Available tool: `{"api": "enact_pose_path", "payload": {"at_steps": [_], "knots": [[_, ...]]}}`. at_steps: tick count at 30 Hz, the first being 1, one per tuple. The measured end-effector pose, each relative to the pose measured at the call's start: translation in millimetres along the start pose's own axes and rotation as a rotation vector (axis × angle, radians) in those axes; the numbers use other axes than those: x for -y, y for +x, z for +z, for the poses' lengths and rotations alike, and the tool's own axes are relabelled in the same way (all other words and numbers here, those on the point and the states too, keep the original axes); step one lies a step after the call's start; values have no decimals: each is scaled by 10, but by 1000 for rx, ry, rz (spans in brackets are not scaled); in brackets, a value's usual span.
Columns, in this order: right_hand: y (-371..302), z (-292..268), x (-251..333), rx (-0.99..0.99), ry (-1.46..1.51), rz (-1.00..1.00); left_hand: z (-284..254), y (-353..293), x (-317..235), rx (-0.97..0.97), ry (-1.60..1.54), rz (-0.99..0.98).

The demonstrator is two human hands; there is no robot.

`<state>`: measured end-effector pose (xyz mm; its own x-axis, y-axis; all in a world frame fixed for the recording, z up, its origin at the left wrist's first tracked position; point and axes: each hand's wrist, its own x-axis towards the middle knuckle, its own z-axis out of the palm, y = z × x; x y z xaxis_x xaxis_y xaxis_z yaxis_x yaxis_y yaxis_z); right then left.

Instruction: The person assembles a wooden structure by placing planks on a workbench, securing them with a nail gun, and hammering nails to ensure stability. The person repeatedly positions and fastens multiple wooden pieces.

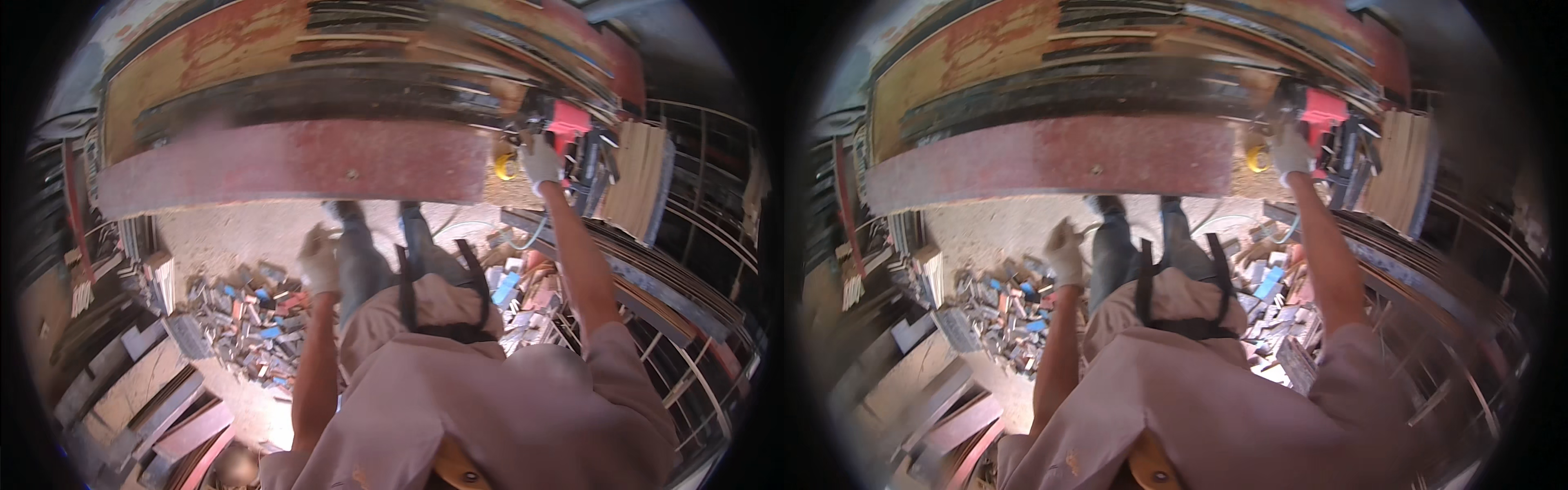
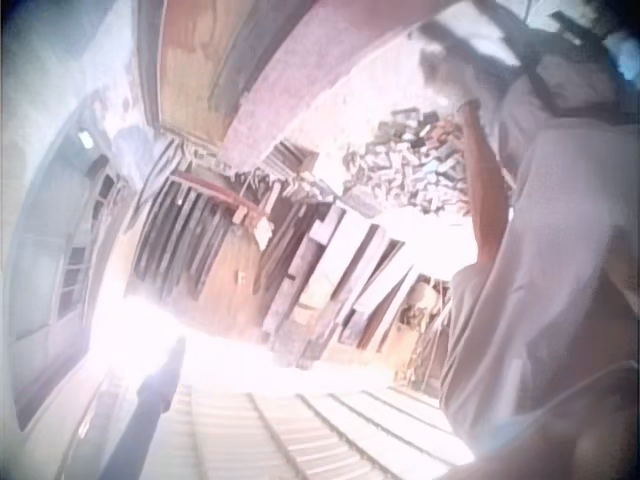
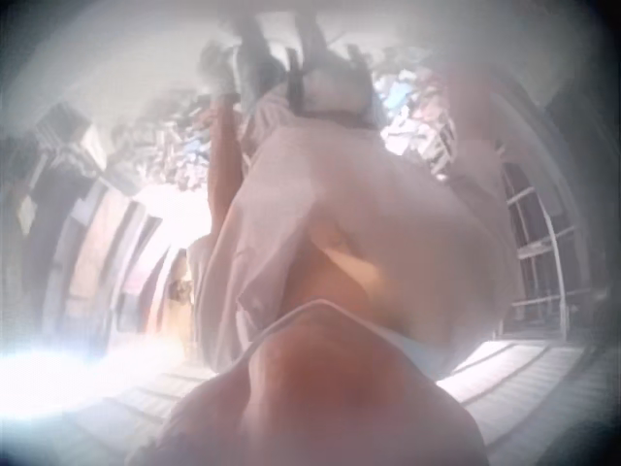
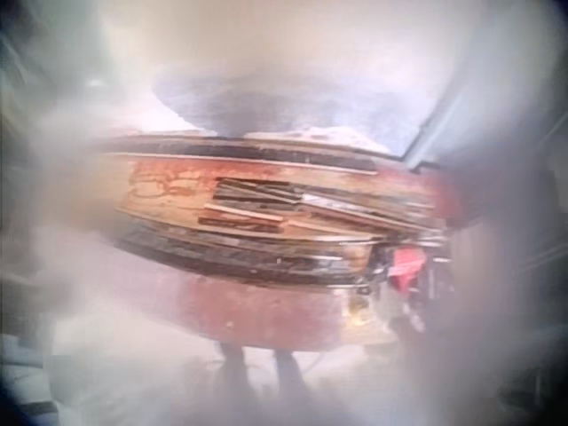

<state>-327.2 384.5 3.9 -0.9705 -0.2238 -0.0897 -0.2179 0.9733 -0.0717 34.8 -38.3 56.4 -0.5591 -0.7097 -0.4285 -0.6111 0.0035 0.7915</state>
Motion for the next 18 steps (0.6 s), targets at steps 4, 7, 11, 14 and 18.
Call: {"api": "enact_pose_path", "payload": {"at_steps": [4, 7, 11, 14, 18], "knots": [[-155, -273, 557, 2, -107, 22, -521, 127, 119, -252, -204, -203], [-393, -296, 1144, -201, 509, -138, -592, 270, 280, -305, -433, -295], [-545, 152, 1425, 99, 892, 162, -1082, 841, 889, -219, -342, -141], [-535, 256, 915, 151, 1130, 396, -935, 1249, -491, -249, -435, -289], [-861, -505, 948, 229, 1081, 345, -1602, 1623, -757, -358, -670, -470]]}}
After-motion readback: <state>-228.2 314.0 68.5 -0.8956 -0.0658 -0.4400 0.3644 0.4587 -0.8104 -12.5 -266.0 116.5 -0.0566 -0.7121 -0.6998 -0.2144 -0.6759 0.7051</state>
